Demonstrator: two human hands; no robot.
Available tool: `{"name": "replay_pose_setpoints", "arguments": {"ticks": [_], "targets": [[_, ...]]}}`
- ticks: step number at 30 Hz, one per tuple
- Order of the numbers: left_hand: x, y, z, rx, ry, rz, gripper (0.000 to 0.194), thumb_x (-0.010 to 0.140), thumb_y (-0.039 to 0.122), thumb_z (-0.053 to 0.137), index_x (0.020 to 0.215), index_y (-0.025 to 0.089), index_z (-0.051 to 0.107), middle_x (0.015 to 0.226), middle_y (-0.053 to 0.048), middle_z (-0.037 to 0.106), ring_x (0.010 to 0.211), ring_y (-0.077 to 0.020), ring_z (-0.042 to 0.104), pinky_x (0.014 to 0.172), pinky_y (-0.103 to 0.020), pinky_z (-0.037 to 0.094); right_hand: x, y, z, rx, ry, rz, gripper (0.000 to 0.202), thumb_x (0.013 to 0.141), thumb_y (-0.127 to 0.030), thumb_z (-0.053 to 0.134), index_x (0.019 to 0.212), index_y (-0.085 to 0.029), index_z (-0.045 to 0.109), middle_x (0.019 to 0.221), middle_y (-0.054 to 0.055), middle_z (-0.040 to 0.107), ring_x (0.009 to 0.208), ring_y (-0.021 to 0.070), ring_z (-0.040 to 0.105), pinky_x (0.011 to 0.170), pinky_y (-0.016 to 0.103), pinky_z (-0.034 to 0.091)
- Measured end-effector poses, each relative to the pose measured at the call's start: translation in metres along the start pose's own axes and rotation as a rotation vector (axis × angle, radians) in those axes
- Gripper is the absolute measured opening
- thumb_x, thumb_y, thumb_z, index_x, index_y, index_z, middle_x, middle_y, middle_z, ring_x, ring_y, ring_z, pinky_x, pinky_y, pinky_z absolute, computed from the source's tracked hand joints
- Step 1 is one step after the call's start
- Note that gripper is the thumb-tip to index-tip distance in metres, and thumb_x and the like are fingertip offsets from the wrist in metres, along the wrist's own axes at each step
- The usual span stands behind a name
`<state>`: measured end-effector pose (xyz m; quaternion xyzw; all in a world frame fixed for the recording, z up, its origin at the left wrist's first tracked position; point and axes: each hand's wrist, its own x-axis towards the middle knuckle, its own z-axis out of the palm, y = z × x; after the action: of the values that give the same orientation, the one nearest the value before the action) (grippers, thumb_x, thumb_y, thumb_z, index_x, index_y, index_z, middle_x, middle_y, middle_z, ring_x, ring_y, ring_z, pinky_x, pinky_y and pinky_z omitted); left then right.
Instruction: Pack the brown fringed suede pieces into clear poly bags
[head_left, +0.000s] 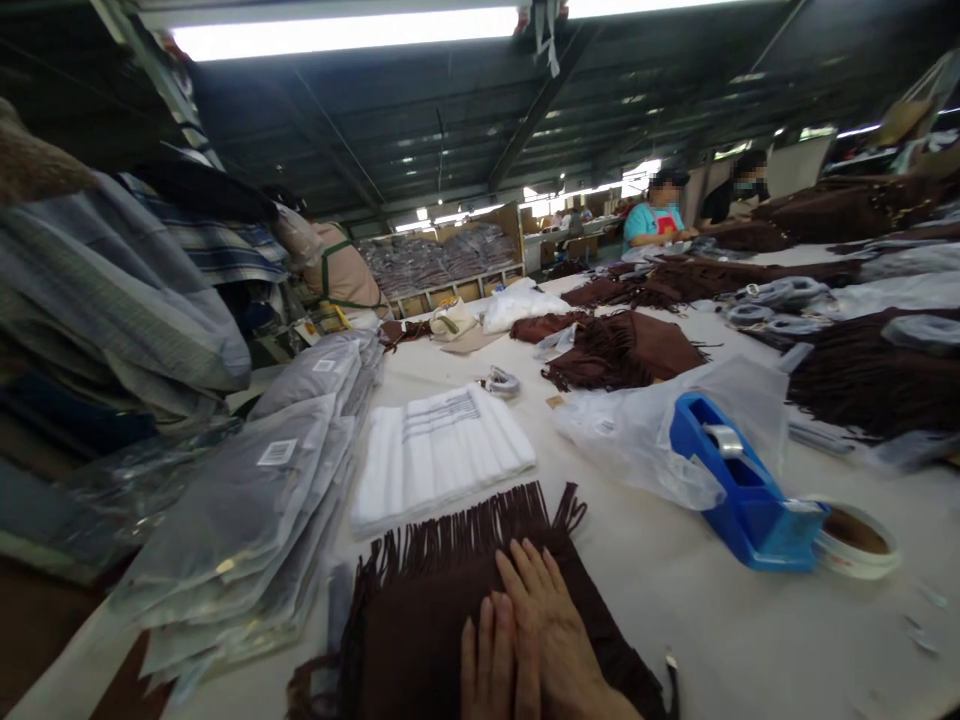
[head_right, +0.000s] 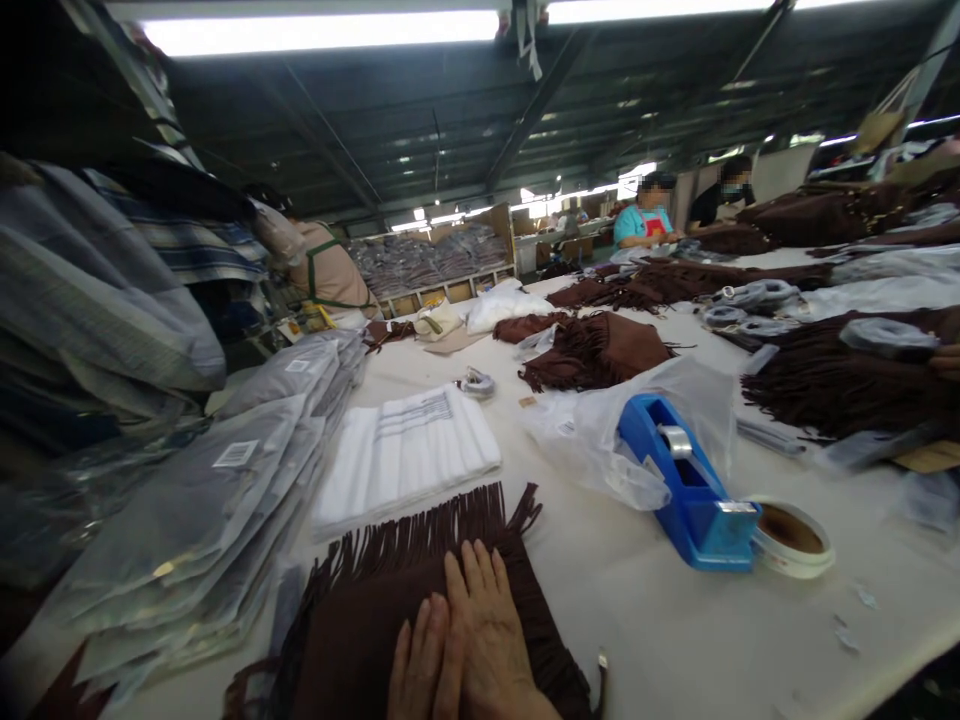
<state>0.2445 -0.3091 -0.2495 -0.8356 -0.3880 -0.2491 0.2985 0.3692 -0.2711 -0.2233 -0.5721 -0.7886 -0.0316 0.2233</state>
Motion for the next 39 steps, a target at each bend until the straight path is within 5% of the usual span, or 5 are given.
{"name": "replay_pose_setpoints", "arguments": {"ticks": [7,15,21,29,39], "targets": [[0.014,-0.034,-0.049,-0.134,0.04,-0.107,0.043,0.085,0.024,0.045,0.127,0.017,0.047,0.127,-0.011,0.056,0.125,-0.0264,0.043,0.1,-0.046,0.04,-0.005,0.008,0.008,-0.074,0.359,-0.241,0.041,0.086,-0.009,0.029,0.097,-0.016,0.068,0.117,0.012,0.064,0.114,0.0305,0.052,0.094,0.051,0.039],[-0.057,-0.137,-0.116,-0.333,-0.274,-1.385,0.034,0.078,0.042,0.037,0.072,0.016,0.057,0.068,-0.01,0.067,0.062,-0.0236,0.066,0.057,-0.037,0.055,-0.008,0.018,0.005,-0.164,0.336,-0.405,0.044,0.078,0.004,0.033,0.096,-0.016,0.068,0.118,0.014,0.061,0.124,0.0355,0.041,0.093,0.053,0.04],[-0.051,-0.114,-0.105,-0.309,-0.458,-1.204,0.034,0.083,0.022,0.028,0.086,0.013,0.061,0.08,-0.01,0.068,0.074,-0.0192,0.065,0.071,-0.033,0.053,-0.006,0.026,0.011,-0.139,0.385,-0.484,0.044,0.077,0.003,0.033,0.095,-0.015,0.068,0.117,0.016,0.061,0.127,0.0366,0.037,0.092,0.054,0.039],[0.001,-0.177,-0.069,-0.315,-0.802,-0.673,0.031,0.076,0.008,0.048,0.098,0.025,0.062,0.097,-0.002,0.068,0.094,-0.019,0.059,0.092,-0.034,0.043,-0.007,0.03,0.011,-0.158,0.405,-0.552,0.041,0.077,0.0,0.033,0.101,-0.01,0.065,0.119,0.02,0.059,0.131,0.0387,0.028,0.089,0.054,0.042],[-0.163,-0.143,-0.197,0.134,-1.033,-0.836,0.062,0.072,-0.007,0.026,0.125,0.013,0.049,0.126,-0.013,0.056,0.114,-0.0192,0.054,0.096,-0.032,0.044,-0.004,0.028,0.001,-0.097,0.393,-0.6,0.039,0.077,0.0,0.033,0.097,-0.009,0.065,0.118,0.024,0.057,0.133,0.0408,0.023,0.086,0.057,0.043]]}}
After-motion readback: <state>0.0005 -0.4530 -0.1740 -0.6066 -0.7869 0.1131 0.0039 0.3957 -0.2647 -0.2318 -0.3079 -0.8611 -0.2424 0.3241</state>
